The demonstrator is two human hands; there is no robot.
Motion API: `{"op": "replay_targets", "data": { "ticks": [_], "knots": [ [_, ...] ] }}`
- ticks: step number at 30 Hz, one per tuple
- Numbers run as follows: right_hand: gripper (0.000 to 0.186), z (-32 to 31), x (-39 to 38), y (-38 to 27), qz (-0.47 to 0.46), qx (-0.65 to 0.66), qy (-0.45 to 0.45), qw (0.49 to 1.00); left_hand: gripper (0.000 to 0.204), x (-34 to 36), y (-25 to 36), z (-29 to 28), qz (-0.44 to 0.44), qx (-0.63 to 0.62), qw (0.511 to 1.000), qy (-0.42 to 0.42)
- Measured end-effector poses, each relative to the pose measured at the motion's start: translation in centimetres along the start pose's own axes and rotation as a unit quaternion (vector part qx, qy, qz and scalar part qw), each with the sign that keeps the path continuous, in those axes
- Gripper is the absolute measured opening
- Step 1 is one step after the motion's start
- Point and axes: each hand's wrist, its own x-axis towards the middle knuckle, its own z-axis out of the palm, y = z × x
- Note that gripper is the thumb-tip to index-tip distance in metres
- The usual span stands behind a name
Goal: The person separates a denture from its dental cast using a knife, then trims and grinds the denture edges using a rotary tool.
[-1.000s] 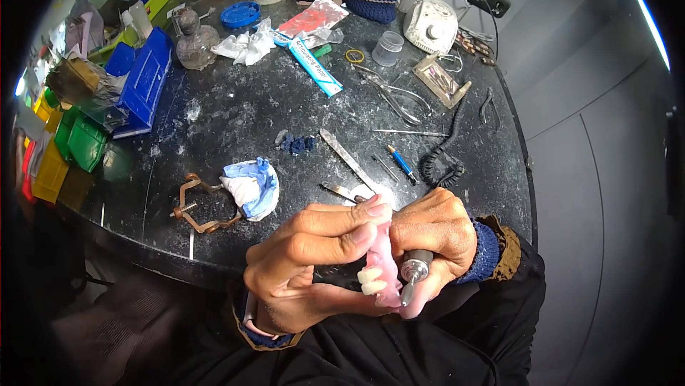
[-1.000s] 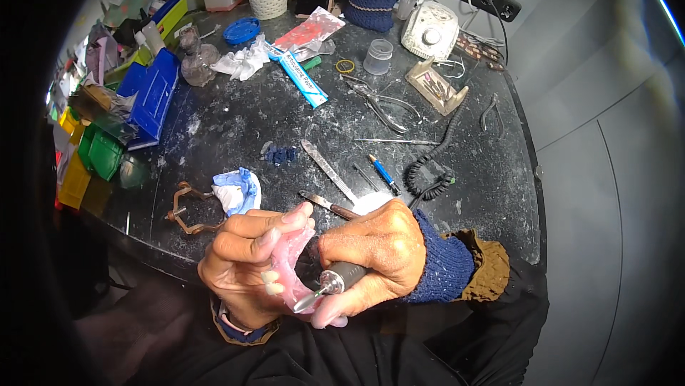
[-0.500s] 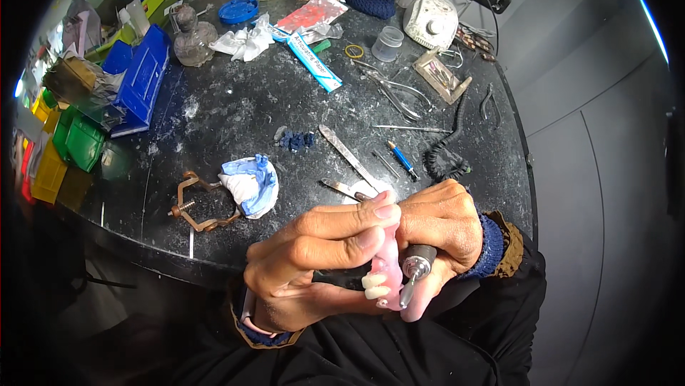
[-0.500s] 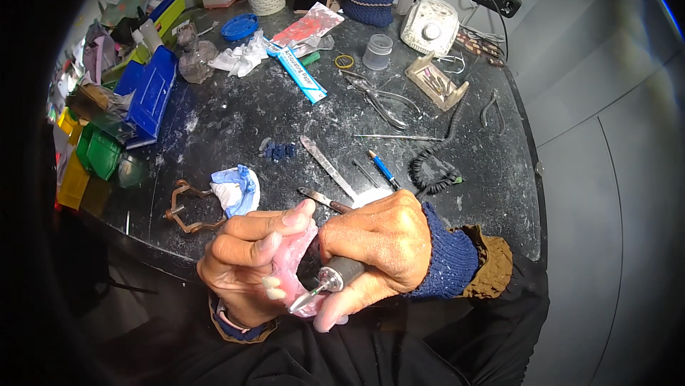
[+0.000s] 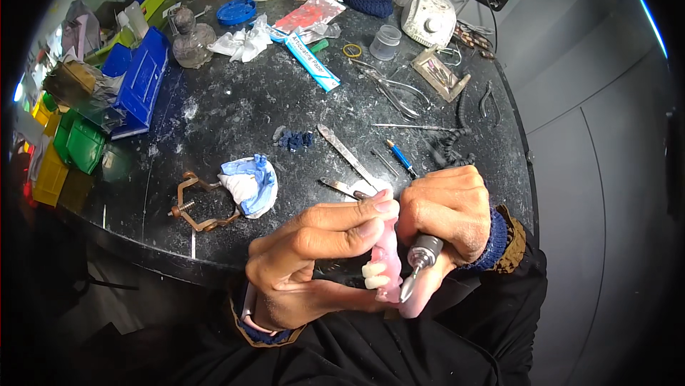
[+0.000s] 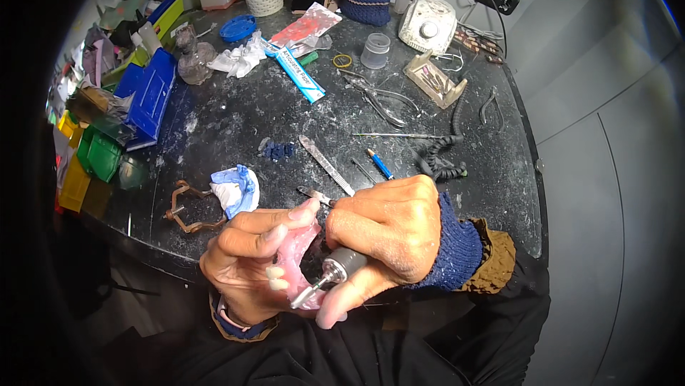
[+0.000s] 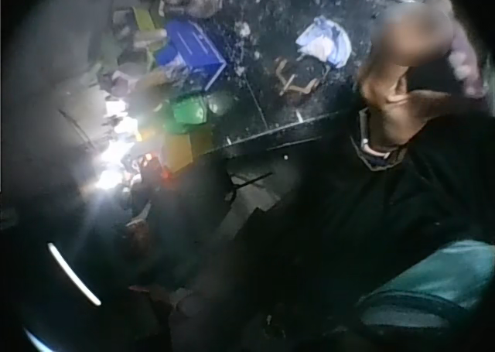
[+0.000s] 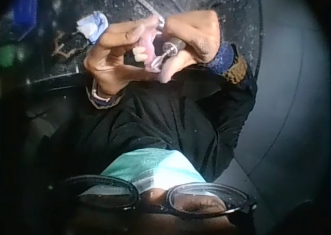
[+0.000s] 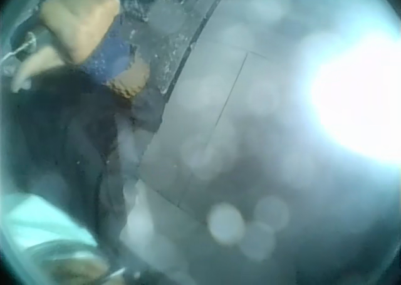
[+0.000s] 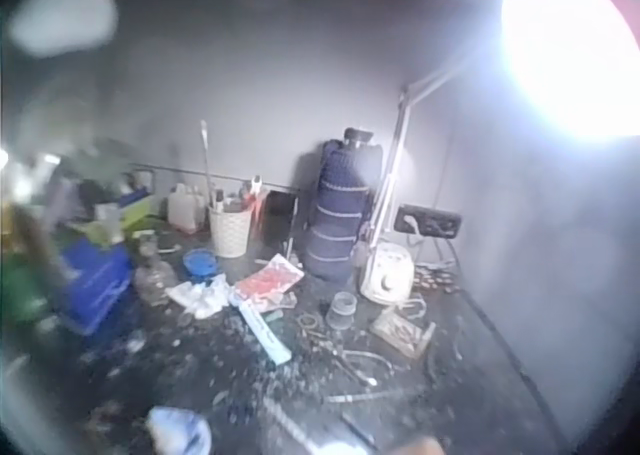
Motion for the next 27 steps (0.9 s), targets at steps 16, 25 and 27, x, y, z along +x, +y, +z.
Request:
{"op": "replay_targets", "data": {
  "ticks": [16, 25, 27],
  "knots": [
    [0.059, -0.8, 0.2, -0.2, -0.008, -0.073, -0.014, 0.997, 0.057, -0.1, 0.0, -0.1, -0.013, 0.002, 1.0, -0.002],
    [0.056, -1.5, 0.4, -0.7, -0.05, -0.131, -0.05, 0.989, 0.059, -0.3, 0.5, 0.3, -0.033, 0.026, 0.999, 0.008],
    [0.056, -1.4, 0.5, -0.5, -0.041, -0.123, -0.041, 0.991, 0.059, -0.3, 0.5, 0.3, -0.041, 0.03, 0.999, 0.004]
  ]
}}
